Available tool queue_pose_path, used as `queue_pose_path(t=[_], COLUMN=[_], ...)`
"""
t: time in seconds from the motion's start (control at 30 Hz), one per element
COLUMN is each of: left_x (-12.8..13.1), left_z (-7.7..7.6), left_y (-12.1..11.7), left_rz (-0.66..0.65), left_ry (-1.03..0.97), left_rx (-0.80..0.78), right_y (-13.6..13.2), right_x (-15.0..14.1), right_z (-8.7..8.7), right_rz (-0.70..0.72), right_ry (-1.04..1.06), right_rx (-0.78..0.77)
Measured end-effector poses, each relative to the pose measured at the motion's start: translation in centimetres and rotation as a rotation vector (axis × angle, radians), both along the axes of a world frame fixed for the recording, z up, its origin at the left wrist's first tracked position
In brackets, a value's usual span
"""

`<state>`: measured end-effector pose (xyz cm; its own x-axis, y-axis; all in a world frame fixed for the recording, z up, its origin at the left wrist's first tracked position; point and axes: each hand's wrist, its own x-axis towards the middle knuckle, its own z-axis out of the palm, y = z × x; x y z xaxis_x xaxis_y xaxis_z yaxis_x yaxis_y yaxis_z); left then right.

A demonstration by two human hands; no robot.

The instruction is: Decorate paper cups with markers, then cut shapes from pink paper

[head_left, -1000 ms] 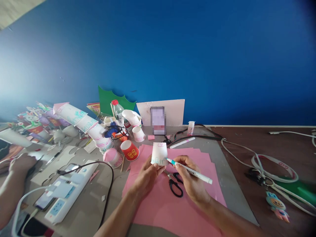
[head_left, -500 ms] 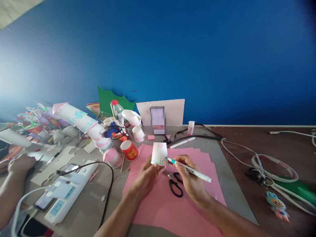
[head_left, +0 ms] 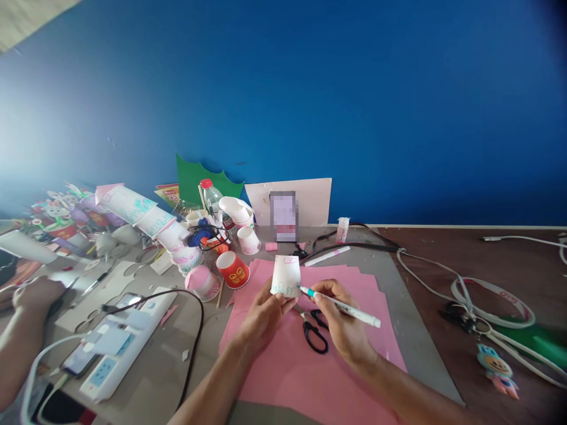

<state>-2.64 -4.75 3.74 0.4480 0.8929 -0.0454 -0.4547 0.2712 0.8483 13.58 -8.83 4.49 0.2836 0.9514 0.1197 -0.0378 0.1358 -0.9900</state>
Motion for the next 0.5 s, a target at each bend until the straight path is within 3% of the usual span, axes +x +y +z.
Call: queue_pose_path(t=[0.5], left_x=[0.01], left_z=[-0.08], left_y=[0.12], left_rz=[-0.008], left_ry=[-0.017], left_rx=[0.020], right_y=[-0.02], right_x=[0.08], right_z=[-0.08], right_rz=[0.012], right_ry=[0.003], right_rx=[0.019])
